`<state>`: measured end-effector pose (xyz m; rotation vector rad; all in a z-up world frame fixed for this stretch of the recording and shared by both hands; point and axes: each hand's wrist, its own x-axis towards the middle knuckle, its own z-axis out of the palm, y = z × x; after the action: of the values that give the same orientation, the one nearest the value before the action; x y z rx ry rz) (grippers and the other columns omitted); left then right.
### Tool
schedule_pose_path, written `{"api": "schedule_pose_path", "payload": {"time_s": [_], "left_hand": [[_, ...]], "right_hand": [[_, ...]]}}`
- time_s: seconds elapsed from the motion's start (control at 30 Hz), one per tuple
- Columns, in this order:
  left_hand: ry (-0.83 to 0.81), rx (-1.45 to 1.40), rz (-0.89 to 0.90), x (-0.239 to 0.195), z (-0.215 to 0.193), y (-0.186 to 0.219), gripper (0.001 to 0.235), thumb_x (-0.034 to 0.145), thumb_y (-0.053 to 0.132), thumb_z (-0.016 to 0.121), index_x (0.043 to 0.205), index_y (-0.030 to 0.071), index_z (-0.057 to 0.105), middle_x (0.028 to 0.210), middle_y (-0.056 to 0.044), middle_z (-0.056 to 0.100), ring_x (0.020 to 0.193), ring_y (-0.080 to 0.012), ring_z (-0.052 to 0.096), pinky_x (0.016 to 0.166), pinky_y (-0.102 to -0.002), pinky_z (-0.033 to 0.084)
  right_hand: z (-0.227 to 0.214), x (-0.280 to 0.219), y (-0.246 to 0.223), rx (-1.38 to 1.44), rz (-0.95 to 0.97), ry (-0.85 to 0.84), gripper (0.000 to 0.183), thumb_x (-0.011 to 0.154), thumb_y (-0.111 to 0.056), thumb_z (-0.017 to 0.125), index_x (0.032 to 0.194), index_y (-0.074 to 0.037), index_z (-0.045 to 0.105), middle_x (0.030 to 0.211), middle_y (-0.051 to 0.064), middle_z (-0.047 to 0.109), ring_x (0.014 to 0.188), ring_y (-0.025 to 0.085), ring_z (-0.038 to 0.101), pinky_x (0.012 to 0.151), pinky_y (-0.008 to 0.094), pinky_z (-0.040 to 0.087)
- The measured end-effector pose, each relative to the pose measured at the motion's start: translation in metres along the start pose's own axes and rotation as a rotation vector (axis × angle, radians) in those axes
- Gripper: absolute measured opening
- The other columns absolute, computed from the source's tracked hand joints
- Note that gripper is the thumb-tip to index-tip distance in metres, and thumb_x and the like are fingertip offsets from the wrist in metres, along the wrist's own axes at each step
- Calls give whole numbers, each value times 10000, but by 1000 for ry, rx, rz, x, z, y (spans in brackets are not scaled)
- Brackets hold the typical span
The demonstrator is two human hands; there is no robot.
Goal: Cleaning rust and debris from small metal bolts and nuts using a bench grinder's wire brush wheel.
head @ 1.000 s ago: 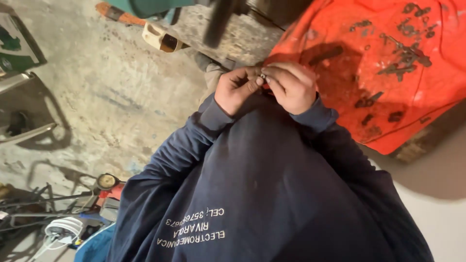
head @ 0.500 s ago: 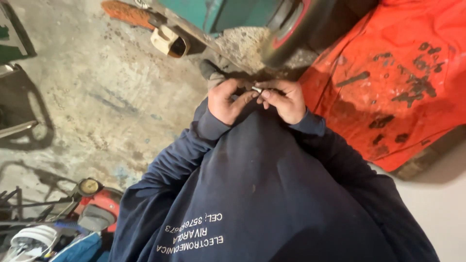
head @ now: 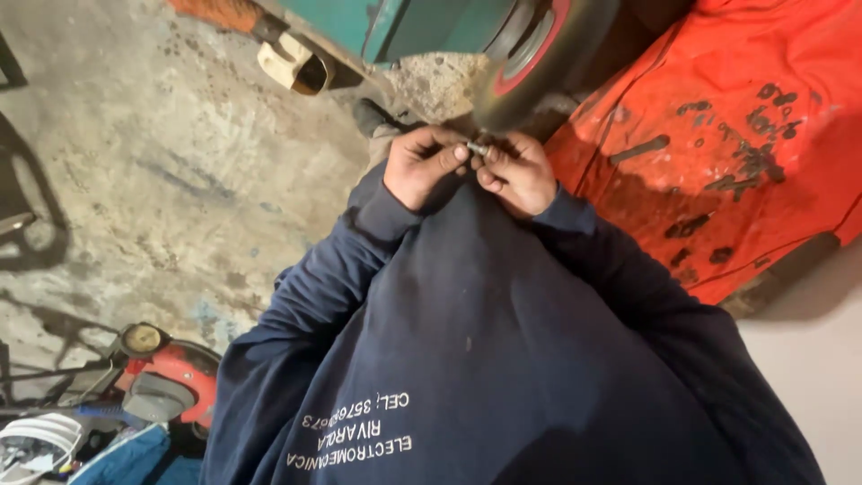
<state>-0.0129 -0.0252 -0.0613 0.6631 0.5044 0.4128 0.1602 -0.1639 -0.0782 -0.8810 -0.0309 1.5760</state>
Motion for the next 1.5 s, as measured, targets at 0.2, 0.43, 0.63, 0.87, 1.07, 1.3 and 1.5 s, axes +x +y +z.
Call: {"api": "schedule_pose_path", "payload": {"time_s": [0.2,0.43,0.63,0.87,1.07,1.3,1.5], "left_hand": [[-103,-117,71,2,34,43,118,1050,69,629,1082,-42,655,951,-116,754,876,-214,742,832,-349,603],[-4,260,148,1,31,30,124,1070,17,627,1131,-89,645,1000,-120,720,932,-180,686,875,-330,570],[98,122,64,6,24,15,116,1032,18,666,1093,-79,682,992,-85,737,911,-142,684,847,-298,569],[119,145,61,10,26,21,81,1003,26,705,1001,-55,699,981,-83,753,896,-125,688,828,-285,562],[137,198,74,12,21,15,84,1000,14,723,945,-41,691,963,-79,749,873,-114,669,811,-276,547],[152,198,75,14,22,14,61,990,-1,721,951,-40,696,940,-77,751,852,-113,673,796,-273,550],[142,173,96,15,21,14,64,999,-20,711,951,-48,680,952,-84,742,870,-122,678,814,-277,551]], "right_hand": [[0,4,2,-5,-18,23,194,1049,-144,638,1186,-7,633,993,121,677,761,160,600,640,281,454],[6,9,-3,78,-79,-46,165,1078,-156,618,1175,-25,646,964,94,649,770,134,563,663,268,438],[0,10,-2,248,-5,-61,77,1083,-130,621,1080,-55,639,952,65,641,747,109,538,657,245,408],[5,12,-10,237,28,-32,76,1041,-126,663,1029,-51,657,989,53,660,746,75,523,609,205,374],[-5,12,-2,275,44,3,63,1058,-113,641,1057,-65,682,976,45,684,749,77,530,605,206,380],[-4,12,-1,312,87,41,89,1070,-114,616,1083,-56,682,935,41,663,730,69,519,587,198,373],[-1,12,-3,386,124,51,94,1068,-81,592,1112,-31,658,926,55,660,723,69,518,575,194,363]]}}
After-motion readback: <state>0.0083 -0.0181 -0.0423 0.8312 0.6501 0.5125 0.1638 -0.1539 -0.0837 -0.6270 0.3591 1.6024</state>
